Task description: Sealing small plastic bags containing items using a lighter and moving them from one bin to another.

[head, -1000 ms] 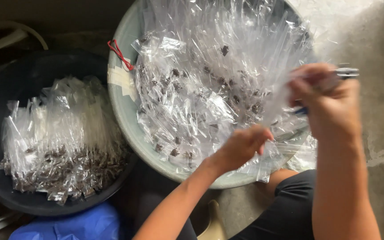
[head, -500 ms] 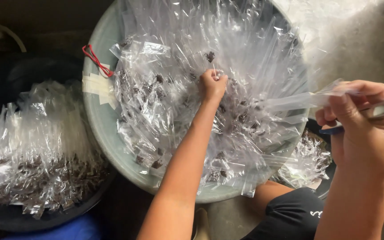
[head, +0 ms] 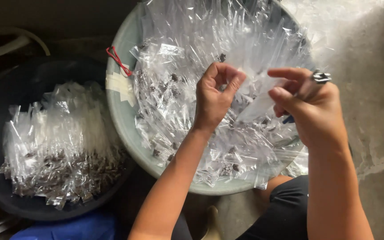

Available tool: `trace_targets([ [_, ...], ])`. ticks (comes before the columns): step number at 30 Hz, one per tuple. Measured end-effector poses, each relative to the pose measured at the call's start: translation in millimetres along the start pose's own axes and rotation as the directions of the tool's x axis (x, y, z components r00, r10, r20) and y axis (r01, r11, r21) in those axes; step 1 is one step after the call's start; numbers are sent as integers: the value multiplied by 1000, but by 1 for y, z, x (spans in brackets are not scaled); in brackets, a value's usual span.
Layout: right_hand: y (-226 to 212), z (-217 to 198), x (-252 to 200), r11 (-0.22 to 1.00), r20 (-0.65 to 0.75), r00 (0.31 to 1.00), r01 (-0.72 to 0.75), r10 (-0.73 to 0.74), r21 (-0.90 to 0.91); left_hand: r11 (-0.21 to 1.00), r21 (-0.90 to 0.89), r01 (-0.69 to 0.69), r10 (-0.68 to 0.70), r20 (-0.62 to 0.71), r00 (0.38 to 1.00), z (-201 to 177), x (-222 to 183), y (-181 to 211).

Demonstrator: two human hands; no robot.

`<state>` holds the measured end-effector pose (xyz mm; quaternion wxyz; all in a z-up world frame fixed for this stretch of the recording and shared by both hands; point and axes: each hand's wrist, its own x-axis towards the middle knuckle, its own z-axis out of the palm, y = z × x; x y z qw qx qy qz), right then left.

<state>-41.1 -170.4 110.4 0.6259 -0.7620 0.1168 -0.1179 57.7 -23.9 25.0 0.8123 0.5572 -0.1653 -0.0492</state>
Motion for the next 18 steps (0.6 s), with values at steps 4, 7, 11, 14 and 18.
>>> trace_targets([
  [4,0,20,4,998,81,996,42,-39,-35,987,158,-12,4,55,998,-9,-16,31],
  [7,-15,27,4,992,122,992,21,-5,-126,959,227,-173,127,204,971,-20,-23,32],
  [11,-9,28,2,994,115,993,-26,38,-105,918,279,-282,221,232,947,-24,-30,45],
  [14,-1,28,2,996,94,993,-71,66,56,821,444,-359,267,257,929,-34,-31,41],
  [18,-5,28,1,999,160,987,-33,30,19,923,327,-201,32,456,889,-55,-26,57],
])
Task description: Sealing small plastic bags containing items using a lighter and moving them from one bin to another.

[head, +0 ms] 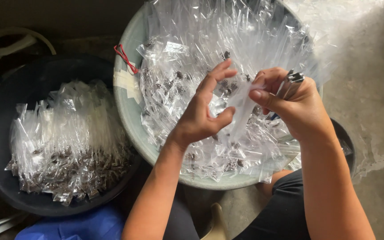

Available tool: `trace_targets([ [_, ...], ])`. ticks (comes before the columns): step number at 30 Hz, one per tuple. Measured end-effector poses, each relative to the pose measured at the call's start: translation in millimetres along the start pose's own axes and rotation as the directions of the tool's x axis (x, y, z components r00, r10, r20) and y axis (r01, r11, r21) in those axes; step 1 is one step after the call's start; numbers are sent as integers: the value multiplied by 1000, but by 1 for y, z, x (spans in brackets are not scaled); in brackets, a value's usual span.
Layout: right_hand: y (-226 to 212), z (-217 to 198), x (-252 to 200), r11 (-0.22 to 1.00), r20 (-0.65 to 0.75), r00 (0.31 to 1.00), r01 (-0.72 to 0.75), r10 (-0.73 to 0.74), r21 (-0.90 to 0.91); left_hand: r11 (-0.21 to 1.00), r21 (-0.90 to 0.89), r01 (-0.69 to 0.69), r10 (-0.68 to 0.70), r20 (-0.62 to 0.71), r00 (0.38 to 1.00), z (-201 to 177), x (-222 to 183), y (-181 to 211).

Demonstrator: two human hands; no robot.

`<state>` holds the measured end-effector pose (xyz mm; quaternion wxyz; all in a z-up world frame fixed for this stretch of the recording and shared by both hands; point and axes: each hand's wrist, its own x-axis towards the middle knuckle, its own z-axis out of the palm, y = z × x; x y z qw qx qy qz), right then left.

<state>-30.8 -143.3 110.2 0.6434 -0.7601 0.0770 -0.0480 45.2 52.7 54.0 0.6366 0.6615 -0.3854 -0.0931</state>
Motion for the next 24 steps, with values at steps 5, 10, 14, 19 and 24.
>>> trace_targets([
  [5,-8,8,-4,985,100,989,119,-106,-129,979,-124,162,-123,272,954,18,6,10],
  [10,9,-8,1,989,-107,989,108,-97,99,899,-400,178,-117,173,978,40,-11,-3],
  [14,10,3,9,923,5,1000,4,-6,385,874,-430,228,-184,142,973,41,-16,7],
  [19,51,46,21,660,-238,922,-25,306,751,888,-302,347,-385,-76,920,49,-10,17],
  [24,37,43,17,594,-98,936,-132,338,794,920,-21,391,-391,-87,916,42,-25,-20],
])
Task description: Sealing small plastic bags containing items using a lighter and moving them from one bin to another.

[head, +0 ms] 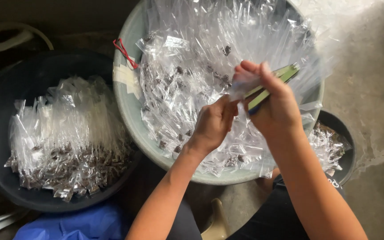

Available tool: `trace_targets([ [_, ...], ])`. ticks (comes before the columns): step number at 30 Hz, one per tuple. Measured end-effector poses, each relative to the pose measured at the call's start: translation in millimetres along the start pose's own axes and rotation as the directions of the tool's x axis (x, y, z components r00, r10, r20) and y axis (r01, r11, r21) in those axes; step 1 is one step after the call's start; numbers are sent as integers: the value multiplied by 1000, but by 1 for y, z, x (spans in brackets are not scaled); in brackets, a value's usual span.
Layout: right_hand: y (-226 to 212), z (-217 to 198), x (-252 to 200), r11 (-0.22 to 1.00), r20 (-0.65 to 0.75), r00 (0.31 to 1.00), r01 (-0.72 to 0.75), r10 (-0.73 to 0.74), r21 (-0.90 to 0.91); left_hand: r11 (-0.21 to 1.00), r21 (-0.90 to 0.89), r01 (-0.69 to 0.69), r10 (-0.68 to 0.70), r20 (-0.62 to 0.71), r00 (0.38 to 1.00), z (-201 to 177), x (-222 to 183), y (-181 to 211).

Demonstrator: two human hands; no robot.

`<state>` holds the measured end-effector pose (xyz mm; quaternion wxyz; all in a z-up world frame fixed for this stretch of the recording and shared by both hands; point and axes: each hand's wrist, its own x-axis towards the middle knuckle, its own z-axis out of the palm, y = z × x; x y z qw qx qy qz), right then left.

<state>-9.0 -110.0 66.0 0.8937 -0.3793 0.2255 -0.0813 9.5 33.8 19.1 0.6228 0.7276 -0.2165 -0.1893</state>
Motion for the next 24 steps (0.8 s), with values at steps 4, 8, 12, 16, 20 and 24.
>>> trace_targets([
  [4,6,20,4,937,-137,944,266,-301,-226,990,135,-45,32,102,994,8,-9,-9],
  [8,17,-19,42,727,-2,847,456,-532,-514,995,-102,22,-7,139,990,17,-29,-2],
  [12,-14,-20,40,838,-211,867,333,-452,-432,927,-261,268,-171,342,924,-10,-66,-7],
  [16,-26,-48,46,841,-200,862,361,-466,-403,914,-185,362,-274,378,885,-74,-91,-15],
  [20,-43,-74,40,860,-160,918,265,-364,-436,905,-383,188,-283,-210,936,-189,-122,-80],
  [24,-30,-73,0,147,-143,990,-142,1,-979,771,410,486,-23,-746,666,-314,-167,-182],
])
